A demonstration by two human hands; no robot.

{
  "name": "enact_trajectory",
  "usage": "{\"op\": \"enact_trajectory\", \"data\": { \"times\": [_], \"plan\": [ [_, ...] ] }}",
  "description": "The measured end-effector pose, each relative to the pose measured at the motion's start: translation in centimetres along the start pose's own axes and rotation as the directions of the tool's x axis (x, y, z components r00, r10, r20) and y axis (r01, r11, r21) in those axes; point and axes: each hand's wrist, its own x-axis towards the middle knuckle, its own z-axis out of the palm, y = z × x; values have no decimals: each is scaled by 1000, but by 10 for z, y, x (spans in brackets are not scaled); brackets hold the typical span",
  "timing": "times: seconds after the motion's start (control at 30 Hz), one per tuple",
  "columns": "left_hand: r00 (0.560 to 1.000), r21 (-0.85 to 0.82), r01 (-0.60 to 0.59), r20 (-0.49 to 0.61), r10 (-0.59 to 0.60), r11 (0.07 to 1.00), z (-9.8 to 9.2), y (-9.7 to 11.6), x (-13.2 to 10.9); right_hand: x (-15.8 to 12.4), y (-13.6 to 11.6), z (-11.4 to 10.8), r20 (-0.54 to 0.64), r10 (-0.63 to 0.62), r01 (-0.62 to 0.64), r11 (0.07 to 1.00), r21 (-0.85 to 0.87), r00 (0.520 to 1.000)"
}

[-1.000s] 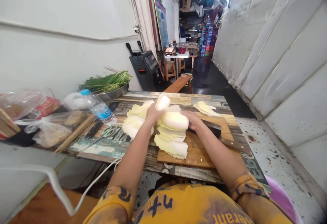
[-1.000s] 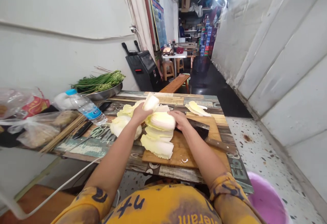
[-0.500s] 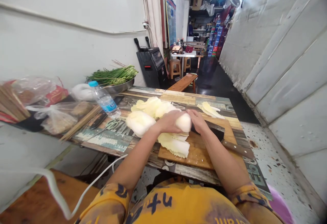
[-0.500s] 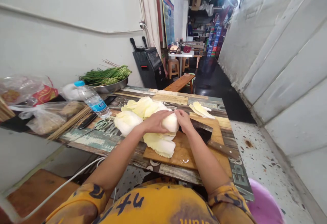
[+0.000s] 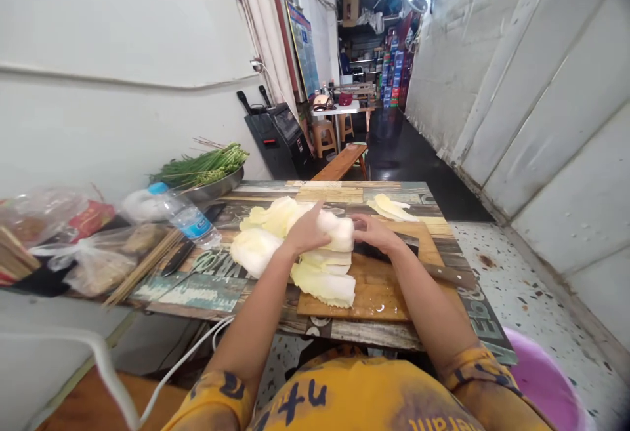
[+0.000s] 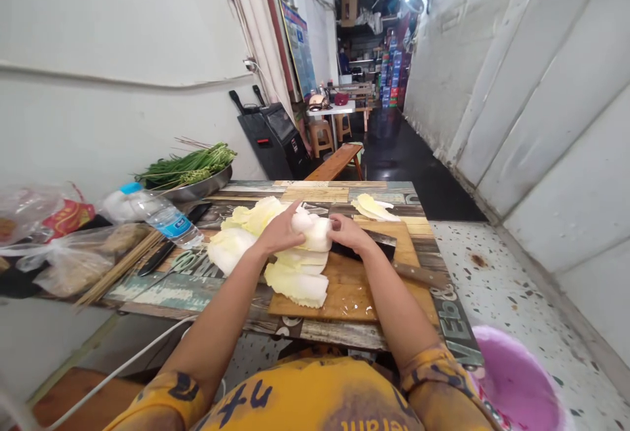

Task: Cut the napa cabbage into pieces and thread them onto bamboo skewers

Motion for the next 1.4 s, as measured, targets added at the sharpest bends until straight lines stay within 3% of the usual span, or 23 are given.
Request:
{"op": "enact_trajectory", "data": {
  "times": [0.07, 0.2, 0.27, 0.47, 0.8, 0.97, 1.07, 1.2, 1.4],
  "plan": [
    [999, -3, -15, 47, 15, 1000, 1, 2, 0, 0, -1, 0, 11, -8, 8, 1000, 0, 1000],
    [966, 64, -220, 151, 209, 973, 14, 5, -1, 1, 0, 4, -22, -14, 14, 1000, -27, 1000],
    [957, 130, -261, 165, 238, 957, 19, 7, -1, 2, 3, 9, -54, -13, 10, 998, -55, 998],
    [949, 175, -281, 198, 246, 944, 17, 16, 0, 5, 9, 17, -74, -16, 8, 995, -104, 997],
    [957, 163, -267, 160, 242, 950, 14, 24, 0, -2, -5, -3, 197, -89, 120, 981, -154, 976],
    [981, 346, -182, 123, 148, 920, 19, 21, -6, -4, -6, -2, 248, -111, 161, 968, -191, 962],
    [992, 402, -124, 58, 110, 907, 24, 18, -10, -4, -6, 0, 235, -114, 166, 962, -216, 965],
    [976, 363, -215, 117, 185, 907, 27, 13, -9, -6, -8, 4, 194, -120, 172, 947, -273, 973],
    [982, 326, -191, 52, 184, 926, 28, 12, -10, -8, -13, 13, 53, -99, 112, 920, -375, 994]
  ]
}}
